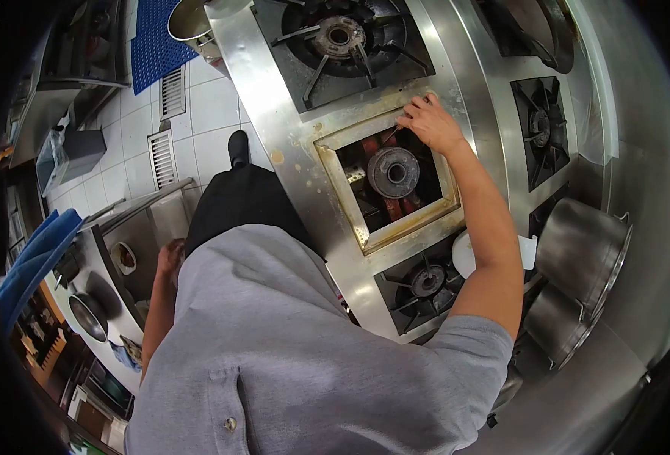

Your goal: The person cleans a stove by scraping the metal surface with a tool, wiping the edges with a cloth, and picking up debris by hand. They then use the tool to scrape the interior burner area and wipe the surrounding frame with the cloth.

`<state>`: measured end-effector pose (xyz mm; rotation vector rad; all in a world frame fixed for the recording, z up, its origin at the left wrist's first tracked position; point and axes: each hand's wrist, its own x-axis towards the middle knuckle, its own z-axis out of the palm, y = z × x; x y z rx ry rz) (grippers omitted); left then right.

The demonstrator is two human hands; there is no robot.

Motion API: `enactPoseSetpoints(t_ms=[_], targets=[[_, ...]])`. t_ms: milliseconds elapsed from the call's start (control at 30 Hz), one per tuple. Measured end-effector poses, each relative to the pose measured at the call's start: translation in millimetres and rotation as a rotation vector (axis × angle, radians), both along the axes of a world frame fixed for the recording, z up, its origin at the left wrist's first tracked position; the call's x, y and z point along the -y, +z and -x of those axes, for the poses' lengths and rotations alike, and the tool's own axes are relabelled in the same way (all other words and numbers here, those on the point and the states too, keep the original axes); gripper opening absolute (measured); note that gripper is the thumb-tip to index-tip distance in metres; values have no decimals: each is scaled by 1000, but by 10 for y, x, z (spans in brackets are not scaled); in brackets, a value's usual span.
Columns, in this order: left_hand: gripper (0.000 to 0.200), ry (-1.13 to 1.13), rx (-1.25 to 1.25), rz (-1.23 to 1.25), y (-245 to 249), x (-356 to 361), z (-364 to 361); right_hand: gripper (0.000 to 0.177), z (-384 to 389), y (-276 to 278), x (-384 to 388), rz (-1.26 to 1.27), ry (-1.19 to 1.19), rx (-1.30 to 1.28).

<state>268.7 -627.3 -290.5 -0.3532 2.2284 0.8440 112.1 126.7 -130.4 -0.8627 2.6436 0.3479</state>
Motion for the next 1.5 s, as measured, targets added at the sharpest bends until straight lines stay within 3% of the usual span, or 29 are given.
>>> enactPoseSetpoints(t_ms=[233, 333, 400, 500, 700, 900, 1100, 1500], targets=[[32, -4, -78, 33, 462, -567, 344, 23, 56, -118, 43, 100, 103, -37], [32, 38, -39, -9, 430, -583, 237, 27, -178, -221, -63, 103, 22, -89], [32, 14, -66, -34, 69, -332, -9, 34, -315, -256, -89, 53, -46, -91], [33, 17, -7, 19, 122, -255, -184, 36, -468, -387, -151, 117, -187, -156], [33, 3, 110, 98, 227, -108, -76, 38, -419, -435, -268, 133, -210, -170], [33, 15, -32, 49, 419, -400, 341, 31, -215, -292, -232, 130, -154, -24], [31, 0, -49, 26, 604, -753, 461, 29, -103, -187, -152, 20, 27, -44], [34, 102, 66, 55, 258, -228, -72, 28, 89, -23, 120, 18, 176, -31]])
